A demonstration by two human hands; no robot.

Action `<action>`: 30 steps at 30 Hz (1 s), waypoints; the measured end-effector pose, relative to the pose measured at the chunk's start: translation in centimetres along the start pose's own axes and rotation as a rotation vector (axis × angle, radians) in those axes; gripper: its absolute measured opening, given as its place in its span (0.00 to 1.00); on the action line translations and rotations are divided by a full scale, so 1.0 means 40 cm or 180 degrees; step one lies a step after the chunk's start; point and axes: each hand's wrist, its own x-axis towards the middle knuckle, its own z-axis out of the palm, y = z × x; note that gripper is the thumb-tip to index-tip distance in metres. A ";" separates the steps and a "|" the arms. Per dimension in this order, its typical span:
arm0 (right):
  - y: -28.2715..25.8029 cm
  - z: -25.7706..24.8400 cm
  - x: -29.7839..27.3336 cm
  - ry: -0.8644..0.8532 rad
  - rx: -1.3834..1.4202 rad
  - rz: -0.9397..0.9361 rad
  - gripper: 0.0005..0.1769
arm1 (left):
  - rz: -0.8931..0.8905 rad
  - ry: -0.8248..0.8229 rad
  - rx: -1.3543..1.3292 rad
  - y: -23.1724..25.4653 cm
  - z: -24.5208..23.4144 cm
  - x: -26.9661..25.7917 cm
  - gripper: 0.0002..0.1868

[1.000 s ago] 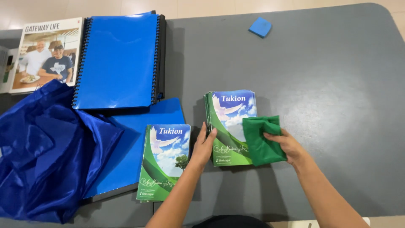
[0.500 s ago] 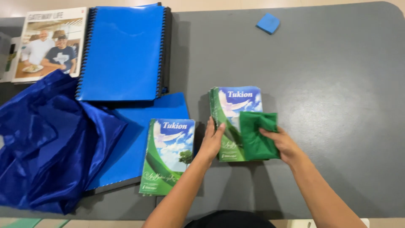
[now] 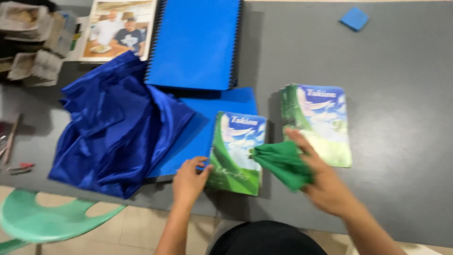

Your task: Wiping a stack of brochures with a cloth and then organizing a blue silk cloth on the desk.

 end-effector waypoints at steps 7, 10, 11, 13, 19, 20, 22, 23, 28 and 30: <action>0.132 0.330 0.039 -0.0393 -0.2438 -0.0691 0.32 | 0.0123 -0.0134 -0.0378 -0.021 0.012 -0.025 0.23; 0.218 0.397 0.048 -0.0685 -0.2625 -0.0683 0.40 | -0.0075 -0.0393 -0.0682 -0.024 0.005 -0.019 0.24; 0.249 0.406 0.068 -0.0717 -0.2725 -0.0557 0.43 | -0.0167 -0.0603 -0.0834 -0.023 -0.005 -0.011 0.25; 0.305 0.405 0.135 -0.0733 -0.2826 -0.0418 0.45 | -0.0245 -0.0823 -0.0979 -0.023 -0.020 0.003 0.26; 0.417 0.350 0.323 -0.0297 -0.2811 0.0126 0.43 | -0.0238 -0.1123 -0.0942 -0.023 -0.048 0.033 0.26; 0.414 0.350 0.325 -0.0287 -0.2687 0.0129 0.42 | -0.0195 -0.1163 -0.0813 -0.023 -0.053 0.040 0.26; 0.393 0.356 0.291 -0.0253 -0.2588 0.0188 0.41 | -0.0115 -0.1254 -0.0691 -0.020 -0.056 0.048 0.26; 0.373 0.368 0.260 -0.0415 -0.2654 0.0137 0.45 | -0.0096 -0.1318 -0.0623 -0.020 -0.058 0.051 0.25; 0.229 0.436 0.053 -0.0845 -0.2465 0.0115 0.53 | 0.0150 -0.1354 -0.0579 -0.071 -0.018 0.066 0.20; 0.182 0.460 -0.024 -0.0852 -0.2418 0.0081 0.52 | 0.0337 -0.1295 -0.0855 -0.111 0.021 0.078 0.17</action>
